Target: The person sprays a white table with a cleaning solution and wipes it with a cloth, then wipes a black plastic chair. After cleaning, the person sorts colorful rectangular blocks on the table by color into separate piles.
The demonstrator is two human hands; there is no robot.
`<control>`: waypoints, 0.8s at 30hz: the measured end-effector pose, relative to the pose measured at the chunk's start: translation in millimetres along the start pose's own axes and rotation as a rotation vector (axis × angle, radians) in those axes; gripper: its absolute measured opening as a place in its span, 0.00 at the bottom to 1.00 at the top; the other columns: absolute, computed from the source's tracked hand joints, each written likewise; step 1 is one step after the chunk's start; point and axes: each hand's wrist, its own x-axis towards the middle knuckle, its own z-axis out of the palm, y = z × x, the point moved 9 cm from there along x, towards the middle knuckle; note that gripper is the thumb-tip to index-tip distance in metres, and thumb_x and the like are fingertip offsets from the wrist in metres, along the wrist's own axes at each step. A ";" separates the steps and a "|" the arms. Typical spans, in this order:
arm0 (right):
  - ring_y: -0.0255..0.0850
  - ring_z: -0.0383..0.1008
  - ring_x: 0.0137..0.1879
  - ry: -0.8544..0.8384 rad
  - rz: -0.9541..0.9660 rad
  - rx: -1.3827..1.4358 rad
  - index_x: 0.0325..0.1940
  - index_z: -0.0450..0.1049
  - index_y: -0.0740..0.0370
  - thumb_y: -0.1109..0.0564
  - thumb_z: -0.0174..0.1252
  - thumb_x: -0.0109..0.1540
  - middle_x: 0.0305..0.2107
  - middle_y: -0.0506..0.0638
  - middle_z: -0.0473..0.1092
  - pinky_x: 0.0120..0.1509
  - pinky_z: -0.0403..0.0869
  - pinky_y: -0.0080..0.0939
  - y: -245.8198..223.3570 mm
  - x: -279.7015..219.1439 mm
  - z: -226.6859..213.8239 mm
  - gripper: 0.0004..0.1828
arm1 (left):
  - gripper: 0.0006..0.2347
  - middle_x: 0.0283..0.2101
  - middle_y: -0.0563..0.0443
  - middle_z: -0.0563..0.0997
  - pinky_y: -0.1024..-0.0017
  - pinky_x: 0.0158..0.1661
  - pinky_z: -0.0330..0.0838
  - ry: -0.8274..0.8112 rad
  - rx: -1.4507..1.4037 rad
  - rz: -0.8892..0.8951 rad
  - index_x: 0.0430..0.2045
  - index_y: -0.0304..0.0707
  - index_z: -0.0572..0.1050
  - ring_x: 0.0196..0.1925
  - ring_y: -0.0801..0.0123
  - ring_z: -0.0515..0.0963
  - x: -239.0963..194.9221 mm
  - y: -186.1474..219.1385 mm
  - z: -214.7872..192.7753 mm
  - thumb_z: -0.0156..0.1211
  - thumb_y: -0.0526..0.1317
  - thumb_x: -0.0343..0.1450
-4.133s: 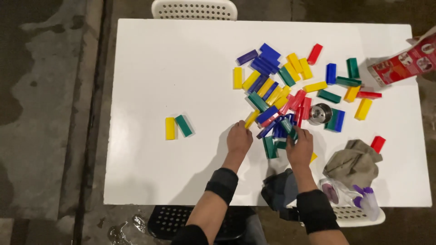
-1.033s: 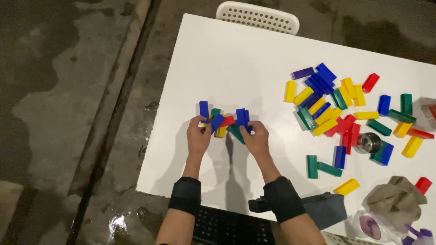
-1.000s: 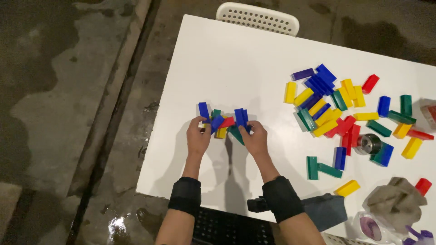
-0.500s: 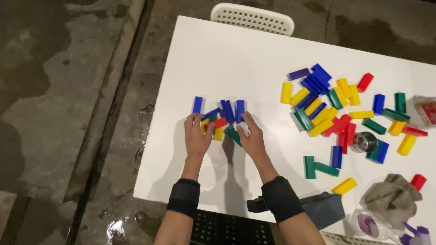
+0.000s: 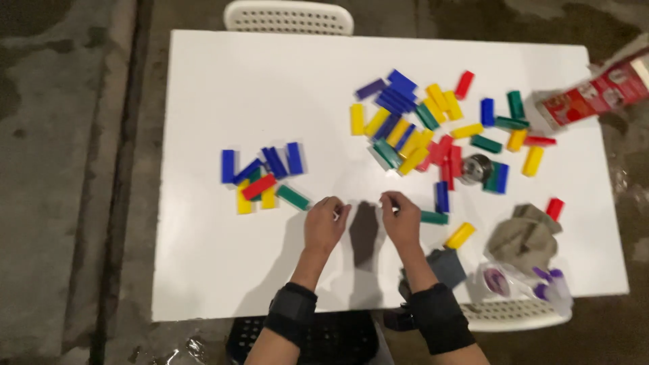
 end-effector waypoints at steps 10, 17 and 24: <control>0.57 0.74 0.53 -0.060 -0.145 -0.591 0.51 0.78 0.61 0.65 0.63 0.51 0.50 0.57 0.74 0.53 0.74 0.52 70.9 -23.3 -88.4 0.23 | 0.13 0.32 0.41 0.81 0.52 0.39 0.74 -0.226 0.150 -0.079 0.26 0.35 0.79 0.38 0.46 0.80 -37.4 18.3 183.7 0.70 0.47 0.66; 0.56 0.77 0.46 -0.083 0.019 -0.497 0.48 0.79 0.62 0.56 0.67 0.56 0.44 0.56 0.75 0.50 0.75 0.53 76.8 -24.8 -95.1 0.17 | 0.08 0.39 0.41 0.79 0.50 0.42 0.74 -0.150 0.082 -0.180 0.29 0.36 0.78 0.43 0.45 0.79 -43.5 21.9 183.4 0.67 0.40 0.65; 0.47 0.80 0.40 -0.076 0.076 -0.157 0.47 0.78 0.68 0.53 0.71 0.56 0.35 0.59 0.78 0.42 0.78 0.45 69.5 -26.7 -33.6 0.21 | 0.06 0.40 0.37 0.77 0.51 0.44 0.73 0.080 0.065 -0.143 0.33 0.33 0.76 0.43 0.40 0.78 -45.6 -19.8 76.4 0.64 0.34 0.67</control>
